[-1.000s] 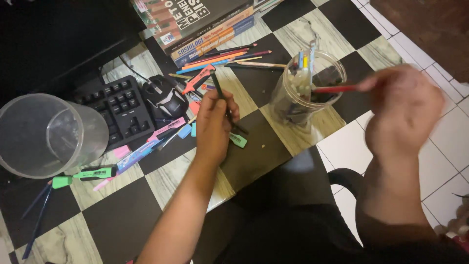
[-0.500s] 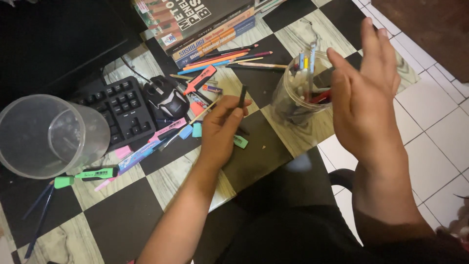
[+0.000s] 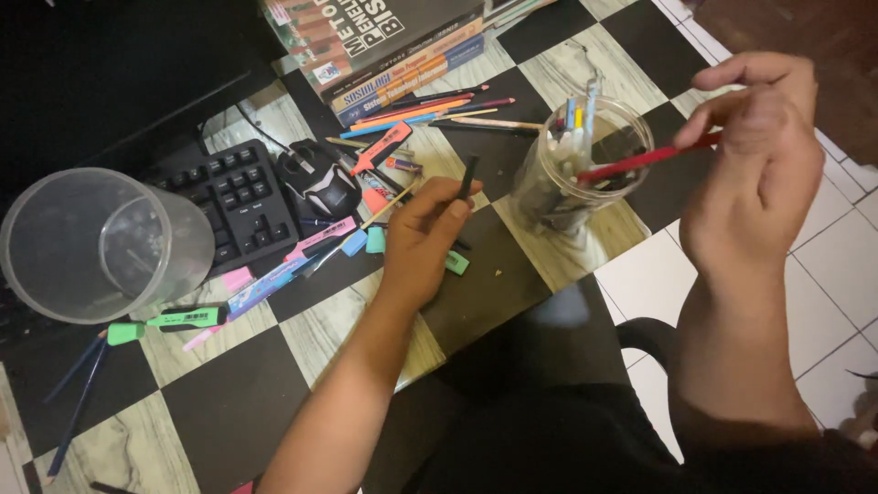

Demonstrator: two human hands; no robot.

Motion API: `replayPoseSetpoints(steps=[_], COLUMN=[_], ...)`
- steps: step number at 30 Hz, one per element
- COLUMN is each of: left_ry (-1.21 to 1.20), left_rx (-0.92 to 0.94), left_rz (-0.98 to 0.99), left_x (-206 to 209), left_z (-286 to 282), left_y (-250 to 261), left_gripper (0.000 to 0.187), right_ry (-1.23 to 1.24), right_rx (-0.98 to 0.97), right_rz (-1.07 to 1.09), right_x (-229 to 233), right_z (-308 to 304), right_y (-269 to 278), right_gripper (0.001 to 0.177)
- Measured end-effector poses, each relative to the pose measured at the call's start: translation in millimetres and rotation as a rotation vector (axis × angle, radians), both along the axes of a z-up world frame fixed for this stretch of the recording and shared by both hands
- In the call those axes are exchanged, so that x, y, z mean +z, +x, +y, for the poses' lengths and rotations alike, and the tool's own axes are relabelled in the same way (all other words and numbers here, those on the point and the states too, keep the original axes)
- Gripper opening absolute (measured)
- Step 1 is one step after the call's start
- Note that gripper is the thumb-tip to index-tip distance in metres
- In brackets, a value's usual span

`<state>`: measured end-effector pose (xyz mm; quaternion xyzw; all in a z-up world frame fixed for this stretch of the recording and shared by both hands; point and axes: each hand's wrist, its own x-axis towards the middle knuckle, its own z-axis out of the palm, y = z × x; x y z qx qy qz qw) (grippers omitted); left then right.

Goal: The person sorts various pens, pencils, and brushes on a desk and places them into a clear plastic container.

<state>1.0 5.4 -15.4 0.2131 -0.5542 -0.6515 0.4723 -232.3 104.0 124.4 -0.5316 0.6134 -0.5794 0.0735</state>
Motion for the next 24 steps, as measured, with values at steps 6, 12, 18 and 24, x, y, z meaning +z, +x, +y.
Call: replayPoseSetpoints(steps=[6, 12, 18, 24], left_ry=[0.004, -0.001, 0.13, -0.04], left_rx=[-0.018, -0.016, -0.077, -0.185], left_rz=[0.026, 0.045, 0.026, -0.098], left_x=[-3, 0, -10, 7], left_z=[0, 0, 3, 8], left_y=[0, 0, -1, 6], left_gripper=[0.02, 0.021, 0.025, 0.019], right_ry=[0.115, 0.188, 0.037, 0.195], right_rx=[0.063, -0.08, -0.107, 0.17], right_rz=[0.311, 0.602, 0.488, 0.189], right_x=[-6, -1, -25, -12], right_z=[-12, -7, 9, 18], right_y=[1, 36, 38, 83], right_gripper=[0.052, 0.02, 0.016, 0.032])
